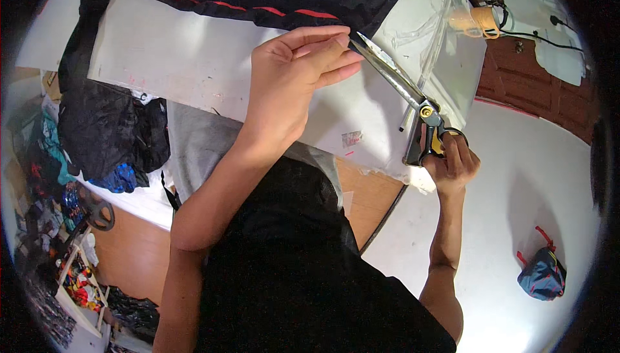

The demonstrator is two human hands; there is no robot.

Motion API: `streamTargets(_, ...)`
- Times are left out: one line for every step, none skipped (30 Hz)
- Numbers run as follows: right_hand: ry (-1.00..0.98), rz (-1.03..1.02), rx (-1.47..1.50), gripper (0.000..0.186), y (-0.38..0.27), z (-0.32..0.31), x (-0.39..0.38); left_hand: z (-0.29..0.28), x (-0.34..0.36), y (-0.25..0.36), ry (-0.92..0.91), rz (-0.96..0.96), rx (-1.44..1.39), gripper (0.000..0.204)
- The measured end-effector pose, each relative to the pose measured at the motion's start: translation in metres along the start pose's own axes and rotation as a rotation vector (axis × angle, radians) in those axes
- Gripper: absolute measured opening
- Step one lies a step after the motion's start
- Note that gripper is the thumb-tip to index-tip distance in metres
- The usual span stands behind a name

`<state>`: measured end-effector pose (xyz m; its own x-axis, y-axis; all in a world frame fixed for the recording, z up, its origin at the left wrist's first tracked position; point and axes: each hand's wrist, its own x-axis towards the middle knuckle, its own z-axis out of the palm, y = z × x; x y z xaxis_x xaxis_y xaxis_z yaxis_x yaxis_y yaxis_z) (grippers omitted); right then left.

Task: Cutting and trimming labels and fabric from a black jersey using scissors.

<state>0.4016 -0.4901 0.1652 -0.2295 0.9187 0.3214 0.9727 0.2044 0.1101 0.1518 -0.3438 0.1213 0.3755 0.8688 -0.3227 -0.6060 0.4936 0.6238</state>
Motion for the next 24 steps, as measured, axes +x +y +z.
streamTargets(-0.018, 0.0, -0.016, 0.028, 0.001, -0.001, -0.001, 0.001, 0.0, 0.0, 0.004, -0.005, -0.004, 0.023)
streamTargets(-0.036, 0.001, -0.031, 0.028, 0.002, -0.002, -0.001, 0.001, 0.0, 0.001, 0.004, -0.005, -0.01, 0.023)
streamTargets(-0.038, -0.004, -0.033, 0.028, 0.002, -0.002, 0.0, 0.001, 0.0, 0.001, 0.009, -0.003, -0.008, 0.023)
streamTargets(-0.033, -0.018, -0.026, 0.028, 0.002, -0.002, 0.001, 0.001, 0.0, 0.001, 0.014, -0.002, -0.006, 0.023)
streamTargets(-0.029, -0.032, -0.018, 0.028, 0.002, -0.002, 0.002, 0.001, 0.0, 0.0, 0.016, -0.001, -0.011, 0.023)
streamTargets(-0.032, -0.035, -0.02, 0.028, 0.002, -0.003, 0.003, 0.0, 0.001, 0.0, 0.014, 0.001, -0.006, 0.022)
streamTargets(-0.04, -0.035, -0.004, 0.029, 0.002, -0.004, 0.004, 0.0, 0.001, -0.001, 0.011, 0.004, -0.002, 0.022)
streamTargets(-0.049, -0.035, 0.013, 0.03, 0.002, -0.005, 0.005, -0.001, 0.001, -0.001, 0.012, 0.003, -0.006, 0.022)
streamTargets(-0.052, -0.038, 0.011, 0.03, 0.003, -0.006, 0.004, -0.001, 0.001, -0.001, 0.009, 0.006, -0.003, 0.022)
streamTargets(-0.074, -0.051, 0.003, 0.03, 0.006, -0.006, 0.002, -0.001, 0.001, -0.002, 0.006, 0.009, -0.001, 0.022)
streamTargets(-0.096, -0.063, -0.005, 0.031, 0.007, -0.006, 0.001, -0.002, 0.001, -0.001, 0.006, 0.008, -0.005, 0.022)
streamTargets(-0.098, -0.065, -0.008, 0.031, 0.006, -0.006, 0.002, -0.002, 0.001, -0.001, 0.002, 0.015, 0.004, 0.022)
streamTargets(-0.063, -0.058, -0.003, 0.026, 0.004, -0.004, 0.005, -0.002, 0.001, -0.002, -0.002, 0.022, 0.012, 0.022)
streamTargets(-0.028, -0.051, 0.001, 0.023, 0.003, -0.003, 0.007, -0.003, 0.002, -0.002, -0.002, 0.022, 0.01, 0.022)
streamTargets(-0.03, -0.053, -0.001, 0.023, 0.004, -0.003, 0.008, -0.005, 0.002, -0.002, 0.001, 0.01, 0.004, 0.022)
streamTargets(-0.019, -0.031, 0.011, 0.021, 0.004, -0.003, 0.008, -0.006, 0.003, -0.002, 0.005, -0.002, -0.001, 0.022)
streamTargets(-0.008, -0.008, 0.024, 0.02, 0.004, -0.002, 0.009, -0.007, 0.003, -0.002, 0.004, -0.002, -0.003, 0.022)
streamTargets(-0.008, -0.007, 0.023, 0.02, 0.004, 0.002, 0.007, -0.008, 0.004, -0.001, 0.006, 0.011, 0.006, 0.022)
streamTargets(0.032, 0.071, 0.081, 0.02, 0.003, 0.007, 0.005, -0.008, 0.004, -0.001, 0.009, 0.025, 0.017, 0.022)
streamTargets(0.074, 0.151, 0.14, 0.022, 0.001, 0.011, 0.004, -0.008, 0.005, -0.002, 0.008, 0.024, 0.021, 0.022)
streamTargets(0.079, 0.158, 0.146, 0.022, -0.007, 0.014, 0.005, -0.012, 0.005, -0.002, -0.015, 0.04, 0.018, 0.022)
streamTargets(0.057, 0.284, 0.195, 0.021, -0.017, 0.018, 0.008, -0.016, 0.006, -0.002, -0.037, 0.055, 0.017, 0.022)
streamTargets(0.035, 0.411, 0.246, 0.022, -0.027, 0.022, 0.01, -0.017, 0.008, -0.002, -0.038, 0.054, 0.032, 0.022)
streamTargets(0.043, 0.421, 0.251, 0.022, -0.038, 0.03, 0.011, -0.019, 0.011, -0.002, -0.067, 0.11, 0.117, 0.021)
